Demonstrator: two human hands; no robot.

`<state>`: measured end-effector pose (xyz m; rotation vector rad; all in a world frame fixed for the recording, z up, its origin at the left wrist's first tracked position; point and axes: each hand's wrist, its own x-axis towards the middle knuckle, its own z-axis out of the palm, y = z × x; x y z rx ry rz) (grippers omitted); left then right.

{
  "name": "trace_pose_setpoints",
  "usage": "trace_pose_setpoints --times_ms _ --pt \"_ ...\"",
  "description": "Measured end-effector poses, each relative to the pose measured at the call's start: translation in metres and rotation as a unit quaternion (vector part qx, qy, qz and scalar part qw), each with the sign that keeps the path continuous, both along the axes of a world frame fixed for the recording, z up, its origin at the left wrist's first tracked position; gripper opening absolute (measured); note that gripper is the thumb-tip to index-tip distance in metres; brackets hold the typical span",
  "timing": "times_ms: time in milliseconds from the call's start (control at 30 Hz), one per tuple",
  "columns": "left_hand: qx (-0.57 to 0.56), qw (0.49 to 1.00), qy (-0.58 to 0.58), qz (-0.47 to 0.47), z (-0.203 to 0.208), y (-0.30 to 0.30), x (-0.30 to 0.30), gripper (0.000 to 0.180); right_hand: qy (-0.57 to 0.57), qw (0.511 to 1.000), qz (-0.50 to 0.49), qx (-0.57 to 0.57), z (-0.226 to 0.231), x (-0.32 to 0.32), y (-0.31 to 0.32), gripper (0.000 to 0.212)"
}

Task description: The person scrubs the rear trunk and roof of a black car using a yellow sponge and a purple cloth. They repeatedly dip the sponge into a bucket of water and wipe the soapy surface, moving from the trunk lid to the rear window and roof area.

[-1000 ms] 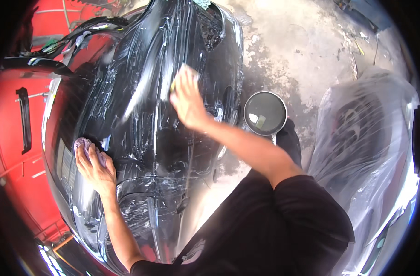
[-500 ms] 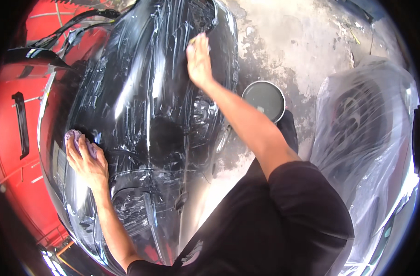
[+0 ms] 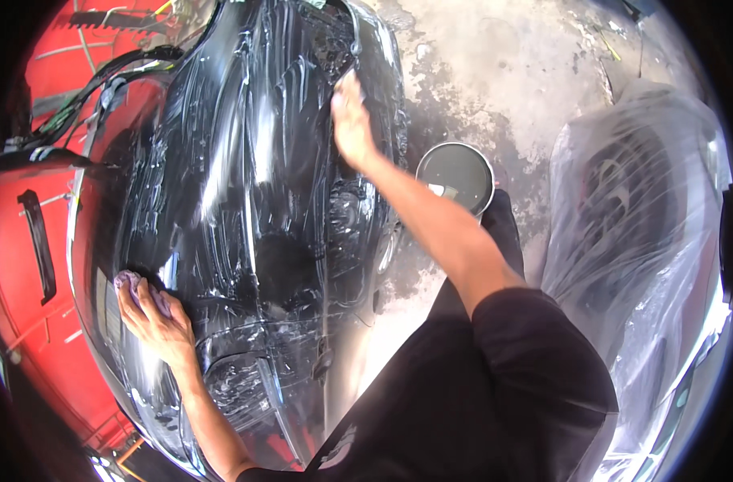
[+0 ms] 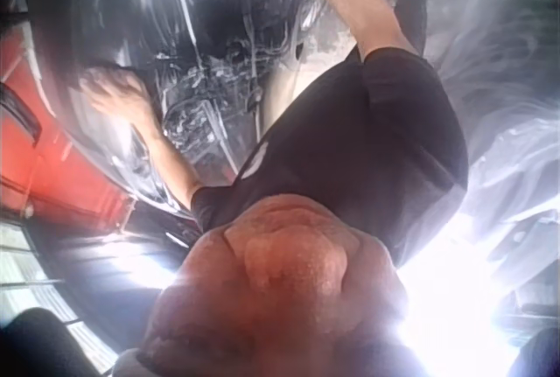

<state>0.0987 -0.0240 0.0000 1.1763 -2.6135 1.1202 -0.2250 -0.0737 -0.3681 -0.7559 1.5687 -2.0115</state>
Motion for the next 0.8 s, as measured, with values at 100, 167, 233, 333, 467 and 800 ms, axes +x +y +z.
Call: trace_pose_setpoints --times_ms 100,167,233,333,467,800 --pt "0.001 1.0 0.002 0.009 -0.001 0.009 0.009 0.041 -0.001 0.994 0.108 0.015 0.017 0.063 0.053 0.074" --pt "0.001 1.0 0.0 0.021 0.0 0.01 0.014 0.042 0.056 0.995 0.08 0.013 0.006 0.03 0.033 0.073" --pt "-0.003 1.0 -0.005 0.013 -0.003 0.0 0.008 0.043 0.04 0.999 0.0 0.022 -0.023 -0.038 -0.022 0.066" --pt "0.0 1.0 -0.008 0.0 0.0 -0.005 0.0 0.043 0.041 0.996 -0.006 0.073 -0.03 -0.056 -0.038 0.067" --pt "0.002 1.0 -0.008 0.025 -0.002 0.01 0.009 0.04 0.043 0.992 0.113 0.03 0.019 0.074 0.081 0.076" --pt "-0.007 1.0 0.006 -0.004 -0.005 -0.004 -0.001 0.04 0.027 0.999 0.033 0.006 0.013 0.021 0.02 0.073"
